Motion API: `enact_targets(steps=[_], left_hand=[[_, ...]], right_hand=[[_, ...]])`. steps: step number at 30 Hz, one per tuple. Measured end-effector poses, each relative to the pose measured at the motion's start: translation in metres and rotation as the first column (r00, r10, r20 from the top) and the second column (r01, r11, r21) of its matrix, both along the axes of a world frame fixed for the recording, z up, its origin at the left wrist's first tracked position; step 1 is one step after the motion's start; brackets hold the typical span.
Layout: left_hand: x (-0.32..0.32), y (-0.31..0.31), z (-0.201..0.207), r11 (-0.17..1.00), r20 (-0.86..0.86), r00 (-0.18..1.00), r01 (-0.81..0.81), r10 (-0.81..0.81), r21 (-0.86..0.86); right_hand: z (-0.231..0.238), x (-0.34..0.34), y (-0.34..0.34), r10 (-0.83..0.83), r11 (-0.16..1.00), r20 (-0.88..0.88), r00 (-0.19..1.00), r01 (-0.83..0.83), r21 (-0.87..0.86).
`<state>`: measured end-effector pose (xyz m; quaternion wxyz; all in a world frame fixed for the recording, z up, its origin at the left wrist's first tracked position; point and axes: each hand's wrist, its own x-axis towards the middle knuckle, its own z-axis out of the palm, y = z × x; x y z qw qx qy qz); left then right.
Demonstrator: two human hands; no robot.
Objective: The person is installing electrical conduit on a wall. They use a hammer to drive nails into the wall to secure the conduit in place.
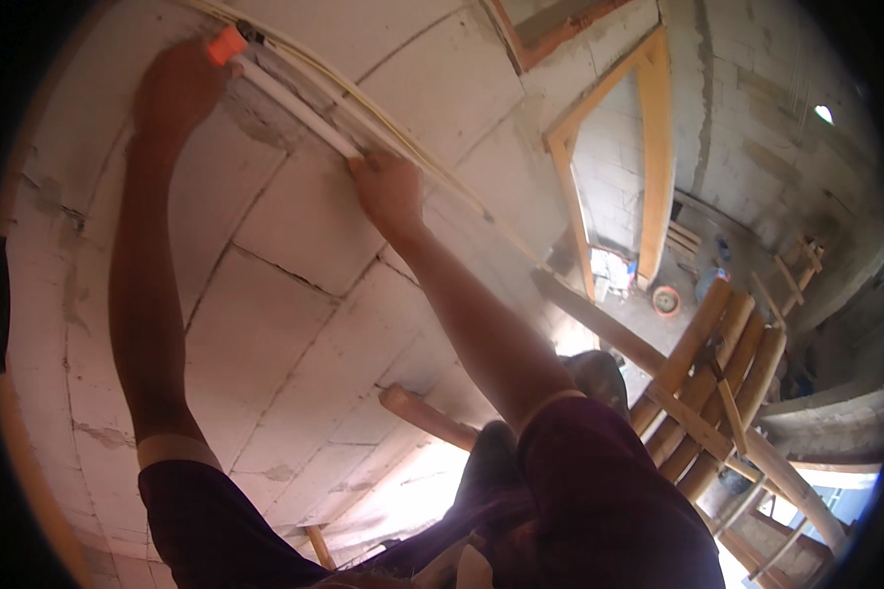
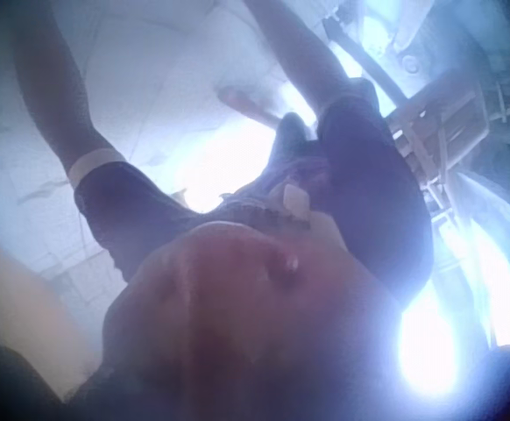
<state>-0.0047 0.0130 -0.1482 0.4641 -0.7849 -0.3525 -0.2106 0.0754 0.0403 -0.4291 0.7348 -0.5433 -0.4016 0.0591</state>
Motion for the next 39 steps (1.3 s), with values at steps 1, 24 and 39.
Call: enact_targets(steps=[1,24,39], left_hand=[[-0.002,-0.005,-0.003,0.999,0.027,0.999,-0.033,0.033,-0.008],[-0.008,0.035,0.010,0.992,-0.176,0.981,-0.064,0.083,0.111],[-0.012,0.028,0.010,0.994,-0.139,0.987,-0.063,0.074,0.084]], right_hand=[[0.005,-0.005,-0.008,0.068,0.996,-0.068,0.995,-0.071,-0.054],[-0.045,-0.005,-0.040,0.192,0.973,0.016,0.981,-0.188,-0.137],[-0.056,0.000,-0.092,0.357,0.882,-0.011,0.934,-0.341,-0.324]])
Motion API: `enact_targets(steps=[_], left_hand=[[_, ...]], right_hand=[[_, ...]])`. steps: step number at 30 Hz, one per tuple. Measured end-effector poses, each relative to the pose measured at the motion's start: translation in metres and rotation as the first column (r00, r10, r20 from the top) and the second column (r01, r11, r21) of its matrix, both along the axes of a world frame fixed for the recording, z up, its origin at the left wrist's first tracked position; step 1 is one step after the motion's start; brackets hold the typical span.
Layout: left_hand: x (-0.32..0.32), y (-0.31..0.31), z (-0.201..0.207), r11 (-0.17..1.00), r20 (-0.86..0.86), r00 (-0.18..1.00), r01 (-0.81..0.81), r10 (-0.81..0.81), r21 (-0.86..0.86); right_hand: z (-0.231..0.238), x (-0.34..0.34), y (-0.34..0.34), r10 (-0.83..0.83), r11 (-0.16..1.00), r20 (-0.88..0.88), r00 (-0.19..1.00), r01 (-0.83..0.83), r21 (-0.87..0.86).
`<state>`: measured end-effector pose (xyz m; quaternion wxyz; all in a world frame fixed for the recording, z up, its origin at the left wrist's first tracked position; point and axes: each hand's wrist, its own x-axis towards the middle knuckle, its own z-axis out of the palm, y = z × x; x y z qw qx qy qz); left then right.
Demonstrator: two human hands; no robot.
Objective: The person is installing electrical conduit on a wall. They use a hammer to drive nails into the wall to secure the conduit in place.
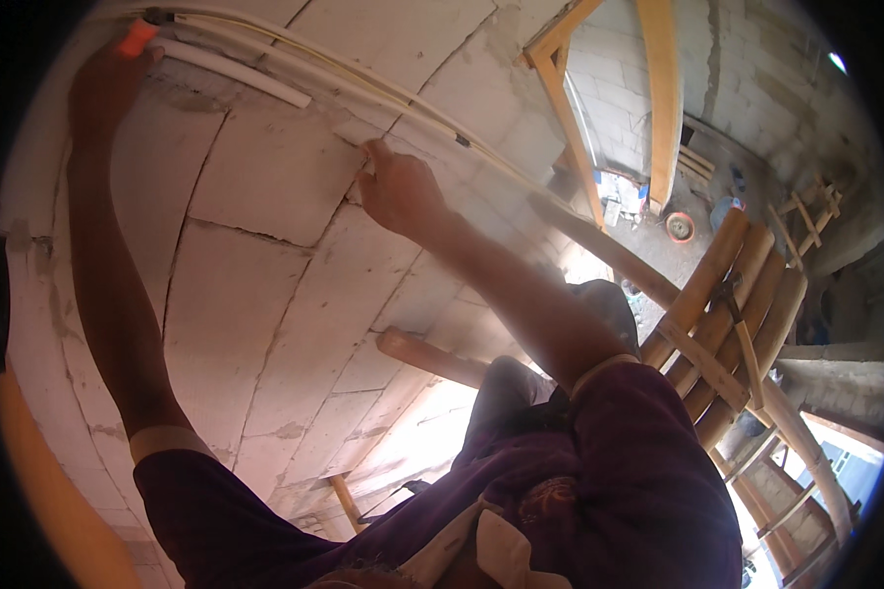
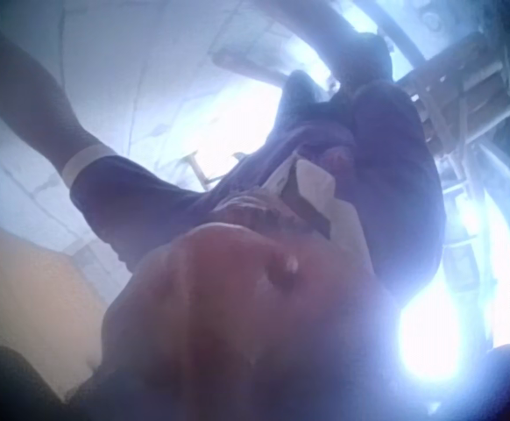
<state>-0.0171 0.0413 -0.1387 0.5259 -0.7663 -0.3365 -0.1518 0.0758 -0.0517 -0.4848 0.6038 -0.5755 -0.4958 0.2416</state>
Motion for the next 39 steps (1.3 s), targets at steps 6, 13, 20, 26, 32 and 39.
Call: enact_targets(steps=[6,13,20,26,32,39], left_hand=[[-0.010,0.023,0.014,0.993,-0.029,0.995,0.092,-0.095,-0.079],[-0.011,-0.025,0.010,0.919,0.100,0.988,0.149,-0.121,-0.365],[-0.078,-0.137,-0.090,0.417,0.575,0.790,0.606,-0.213,-0.678],[-0.091,-0.159,-0.231,0.109,0.808,0.570,0.822,-0.151,-0.559],[-0.080,-0.174,-0.336,-0.027,0.855,0.327,0.938,0.402,-0.346],[-0.106,-0.142,-0.374,0.051,0.790,0.369,0.892,0.489,-0.448]], right_hand=[[0.020,-0.001,-0.004,0.012,0.999,-0.060,0.998,-0.014,-0.035],[0.007,0.005,-0.039,-0.059,0.997,-0.018,0.998,0.059,0.048],[0.010,-0.005,-0.111,-0.215,0.904,0.337,0.917,0.056,0.423],[-0.044,-0.036,-0.134,0.249,0.968,0.258,0.933,-0.248,-0.036],[-0.095,-0.059,-0.160,0.369,0.923,0.072,0.927,-0.356,-0.150],[-0.097,0.041,-0.263,-0.009,0.876,0.120,0.993,0.066,-0.477]])
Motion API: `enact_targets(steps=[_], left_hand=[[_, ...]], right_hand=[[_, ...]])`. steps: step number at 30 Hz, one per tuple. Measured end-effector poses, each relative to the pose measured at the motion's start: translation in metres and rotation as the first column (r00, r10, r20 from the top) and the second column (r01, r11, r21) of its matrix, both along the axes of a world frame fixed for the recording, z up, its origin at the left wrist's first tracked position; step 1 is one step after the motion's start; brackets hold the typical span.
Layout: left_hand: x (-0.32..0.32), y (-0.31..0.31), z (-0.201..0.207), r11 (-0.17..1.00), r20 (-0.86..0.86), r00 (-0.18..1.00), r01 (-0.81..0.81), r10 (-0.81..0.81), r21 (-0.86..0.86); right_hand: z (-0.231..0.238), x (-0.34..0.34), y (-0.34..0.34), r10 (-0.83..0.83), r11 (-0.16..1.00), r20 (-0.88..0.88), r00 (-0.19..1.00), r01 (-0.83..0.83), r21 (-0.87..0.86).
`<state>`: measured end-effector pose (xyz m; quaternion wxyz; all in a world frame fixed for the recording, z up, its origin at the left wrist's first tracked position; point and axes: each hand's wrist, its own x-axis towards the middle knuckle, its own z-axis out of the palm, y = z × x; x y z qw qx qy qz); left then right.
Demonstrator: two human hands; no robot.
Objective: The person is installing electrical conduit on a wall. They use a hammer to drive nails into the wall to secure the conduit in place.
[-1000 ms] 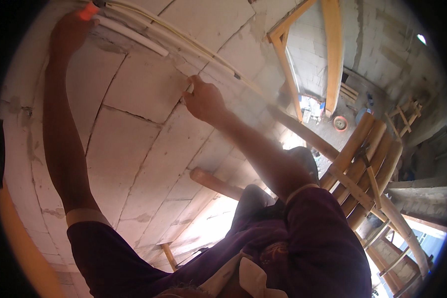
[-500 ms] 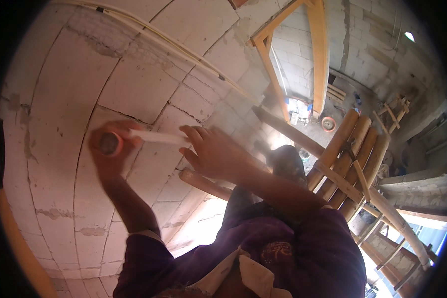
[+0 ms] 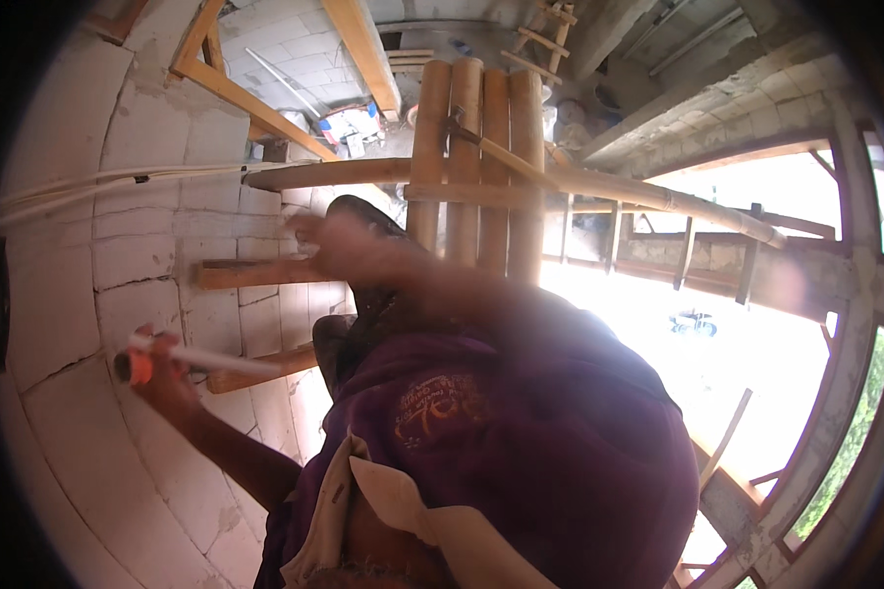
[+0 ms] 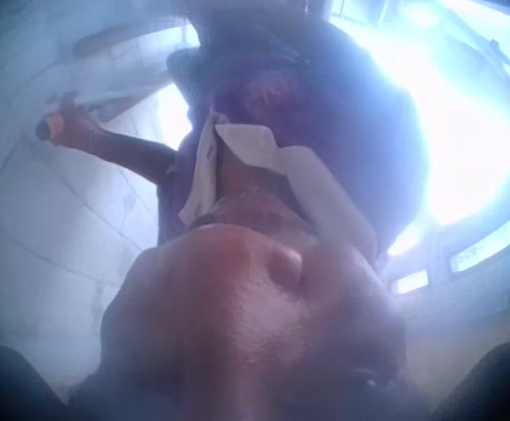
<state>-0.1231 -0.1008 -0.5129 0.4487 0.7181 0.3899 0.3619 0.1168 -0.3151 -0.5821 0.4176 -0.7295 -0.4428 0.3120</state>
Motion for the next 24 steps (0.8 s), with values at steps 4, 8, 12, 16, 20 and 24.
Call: enact_targets(steps=[4,8,12,16,20,24], left_hand=[[-0.062,0.027,0.034,0.969,0.270,0.954,-0.182,0.133,0.165],[-0.104,0.032,0.092,0.853,0.422,0.859,-0.431,0.289,0.294],[-0.104,0.009,0.147,0.643,0.397,0.773,-0.633,0.494,0.432],[-0.140,0.025,0.171,0.573,0.323,0.739,-0.667,0.591,0.476],[-0.158,0.038,0.176,0.556,0.249,0.724,-0.665,0.643,0.498],[-0.168,0.053,0.173,0.564,0.280,0.721,-0.679,0.634,0.471]], right_hand=[[-0.121,0.142,-0.091,-0.614,0.691,0.226,0.756,0.654,-0.307],[-0.194,0.189,-0.169,-0.473,0.660,0.541,0.695,0.687,-0.305],[-0.235,0.213,-0.175,-0.266,0.653,0.630,0.729,0.618,-0.439],[-0.263,0.238,-0.169,-0.474,0.637,0.203,0.857,0.493,-0.593],[-0.250,0.244,-0.156,-0.565,0.638,-0.375,0.735,0.100,-0.764],[-0.219,0.198,-0.145,-0.513,0.789,-0.173,0.841,0.382,-0.482]])
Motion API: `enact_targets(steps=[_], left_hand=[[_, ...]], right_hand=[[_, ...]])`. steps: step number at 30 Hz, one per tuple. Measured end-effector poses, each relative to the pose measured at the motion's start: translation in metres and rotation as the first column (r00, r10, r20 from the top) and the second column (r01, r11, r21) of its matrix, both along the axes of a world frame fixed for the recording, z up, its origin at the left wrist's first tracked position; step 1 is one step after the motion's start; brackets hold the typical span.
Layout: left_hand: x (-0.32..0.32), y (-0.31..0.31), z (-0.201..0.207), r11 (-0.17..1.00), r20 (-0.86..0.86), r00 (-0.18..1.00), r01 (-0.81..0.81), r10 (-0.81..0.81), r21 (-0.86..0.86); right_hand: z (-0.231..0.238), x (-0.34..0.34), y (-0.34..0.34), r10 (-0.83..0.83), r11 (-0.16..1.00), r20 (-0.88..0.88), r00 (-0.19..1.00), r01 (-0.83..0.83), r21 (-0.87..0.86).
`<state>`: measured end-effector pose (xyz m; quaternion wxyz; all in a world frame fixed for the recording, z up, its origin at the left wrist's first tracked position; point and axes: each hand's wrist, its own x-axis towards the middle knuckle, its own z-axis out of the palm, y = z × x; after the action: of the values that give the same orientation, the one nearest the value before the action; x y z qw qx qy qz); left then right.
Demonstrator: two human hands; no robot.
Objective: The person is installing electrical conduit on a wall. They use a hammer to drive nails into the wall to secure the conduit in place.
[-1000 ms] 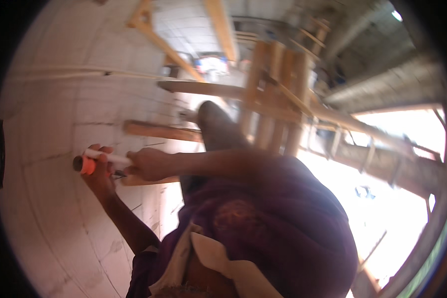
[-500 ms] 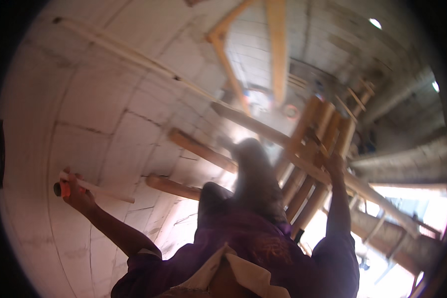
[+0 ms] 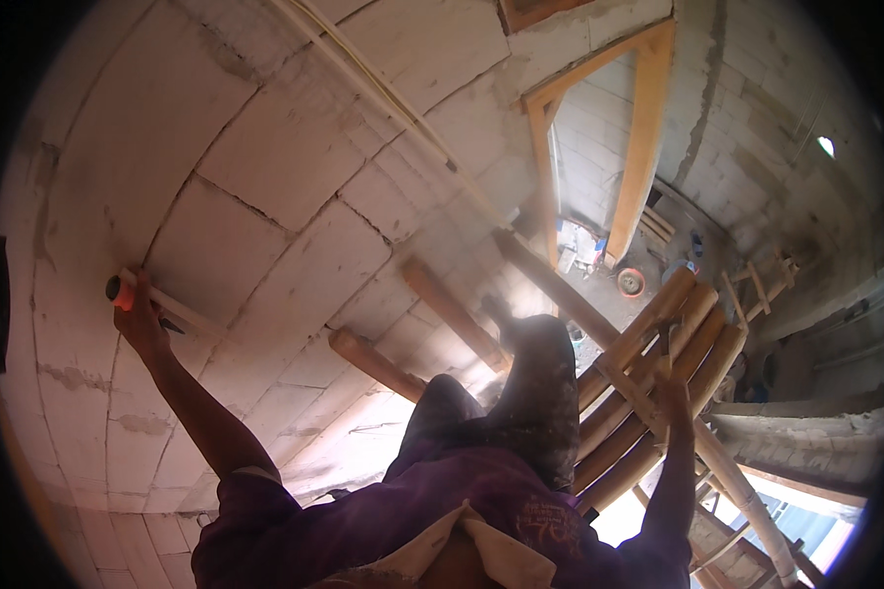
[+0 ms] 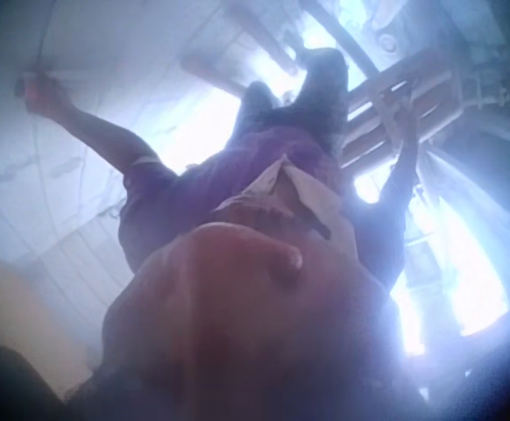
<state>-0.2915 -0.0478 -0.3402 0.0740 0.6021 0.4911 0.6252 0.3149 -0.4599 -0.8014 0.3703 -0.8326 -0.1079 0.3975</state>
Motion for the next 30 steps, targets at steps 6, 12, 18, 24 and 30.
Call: enact_targets(steps=[6,12,18,24,30], left_hand=[[0.006,-0.002,-0.004,1.000,0.022,1.000,0.001,-0.001,0.008],[-0.007,0.006,-0.007,0.999,0.045,0.998,0.051,-0.051,0.002],[0.000,0.004,-0.006,1.000,0.046,0.999,-0.001,0.002,-0.015],[0.005,0.002,-0.006,1.000,0.033,0.999,-0.009,0.009,-0.007],[0.004,-0.005,-0.008,0.999,0.045,0.998,-0.032,0.032,-0.003]], right_hand=[[0.122,-0.095,0.104,0.014,0.761,0.346,0.938,-0.235,0.605],[0.229,-0.177,0.218,0.421,0.550,0.077,0.904,-0.322,0.771],[0.296,-0.224,0.296,0.274,0.467,0.252,0.928,-0.357,0.809],[0.322,-0.222,0.342,0.085,0.391,0.527,0.846,-0.515,0.763],[0.367,-0.234,0.358,-0.146,0.283,0.558,0.817,-0.506,0.815]])
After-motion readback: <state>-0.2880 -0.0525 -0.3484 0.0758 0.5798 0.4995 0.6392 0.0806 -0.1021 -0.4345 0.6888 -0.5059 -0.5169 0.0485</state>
